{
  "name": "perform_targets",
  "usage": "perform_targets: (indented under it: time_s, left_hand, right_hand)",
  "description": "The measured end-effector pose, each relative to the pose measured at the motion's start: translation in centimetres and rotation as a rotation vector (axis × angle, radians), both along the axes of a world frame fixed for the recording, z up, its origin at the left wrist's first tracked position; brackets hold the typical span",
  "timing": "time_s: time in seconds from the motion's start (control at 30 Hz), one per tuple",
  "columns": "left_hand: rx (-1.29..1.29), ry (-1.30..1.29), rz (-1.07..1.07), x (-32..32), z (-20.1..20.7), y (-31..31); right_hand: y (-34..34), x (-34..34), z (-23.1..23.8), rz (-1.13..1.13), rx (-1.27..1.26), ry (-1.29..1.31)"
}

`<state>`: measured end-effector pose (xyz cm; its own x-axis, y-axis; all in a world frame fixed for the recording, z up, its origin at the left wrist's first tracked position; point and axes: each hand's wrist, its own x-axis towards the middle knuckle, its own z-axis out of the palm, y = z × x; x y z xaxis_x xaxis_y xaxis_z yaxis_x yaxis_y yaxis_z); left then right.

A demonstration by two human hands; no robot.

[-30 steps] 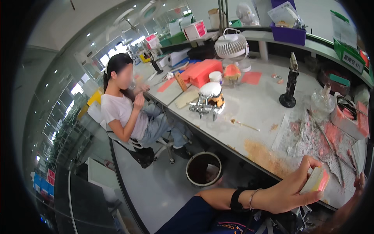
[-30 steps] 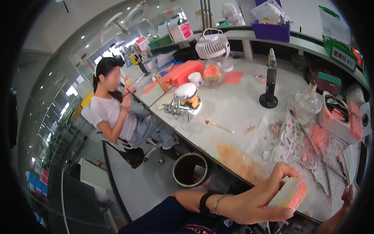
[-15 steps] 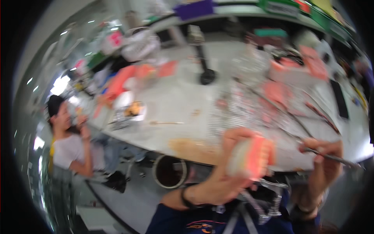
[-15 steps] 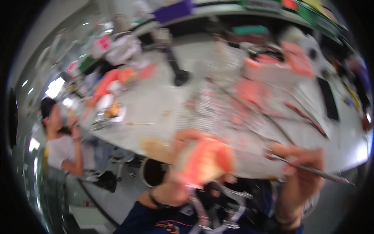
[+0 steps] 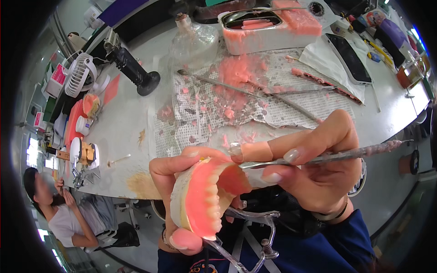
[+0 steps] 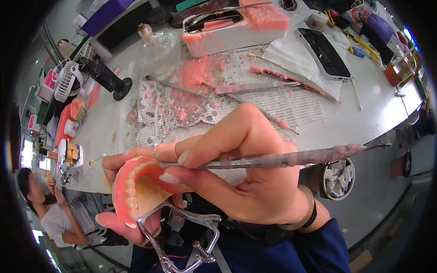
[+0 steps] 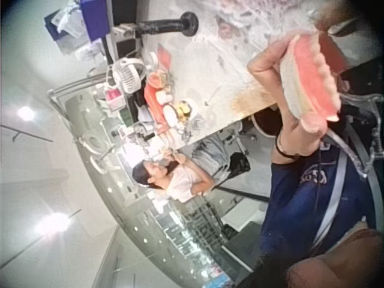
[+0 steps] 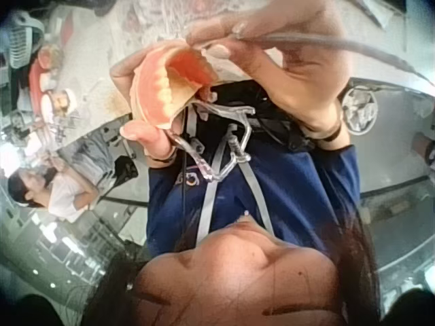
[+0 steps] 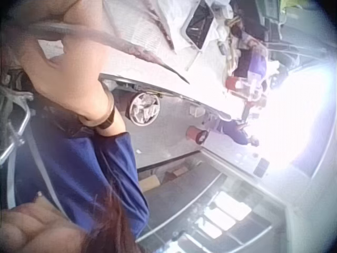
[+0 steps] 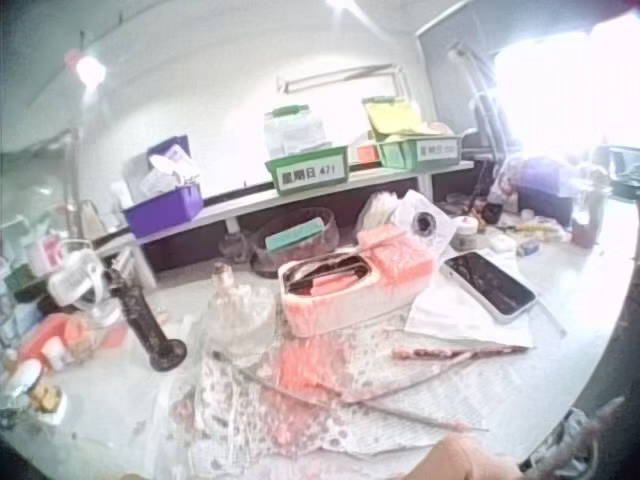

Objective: The recorder uses various tools to trim, scrape, and polish a set of dentures on a workbench in a dental laboratory.

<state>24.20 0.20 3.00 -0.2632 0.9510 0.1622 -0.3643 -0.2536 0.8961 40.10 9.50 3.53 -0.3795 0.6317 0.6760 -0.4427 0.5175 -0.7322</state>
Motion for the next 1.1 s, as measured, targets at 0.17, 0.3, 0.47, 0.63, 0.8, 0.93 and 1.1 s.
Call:
perform_targets:
  time_s: [0.17, 0.3, 0.47, 0.63, 0.8, 0.93, 1.1]
  left_hand:
    - [0.144, 0.181, 0.159, 0.6, -1.1, 1.0]
    - [0.077, 0.247, 0.167, 0.7, -0.6, 0.6]
    - [-0.003, 0.186, 0.033, -0.1, -0.1, 0.0]
    - [0.028, 0.036, -0.026, -0.3, -0.6, -0.1]
    - [0.057, 0.063, -0.029, -0.4, -0.8, -0.1]
    - [0.055, 0.038, -0.043, -0.5, -1.0, -0.2]
    - [0.109, 0.097, -0.044, -0.6, -1.2, -0.1]
  right_hand:
    - [-0.4, 0.4, 0.2, -0.127, 0.038, -0.215]
    - [-0.6, 0.1, 0.0, -0.153, -0.01, -0.168]
    - [-0.7, 0.2, 0.0, -0.241, 0.05, -0.248]
    - [-0.8, 0.3, -0.1, -0.234, -0.011, -0.256]
    - [-0.8, 0.4, -0.2, -0.206, -0.05, -0.24]
    - [-0.9, 0.3, -0.3, -0.178, -0.095, -0.222]
    - [-0.9, 0.3, -0.2, -0.204, -0.117, -0.225]
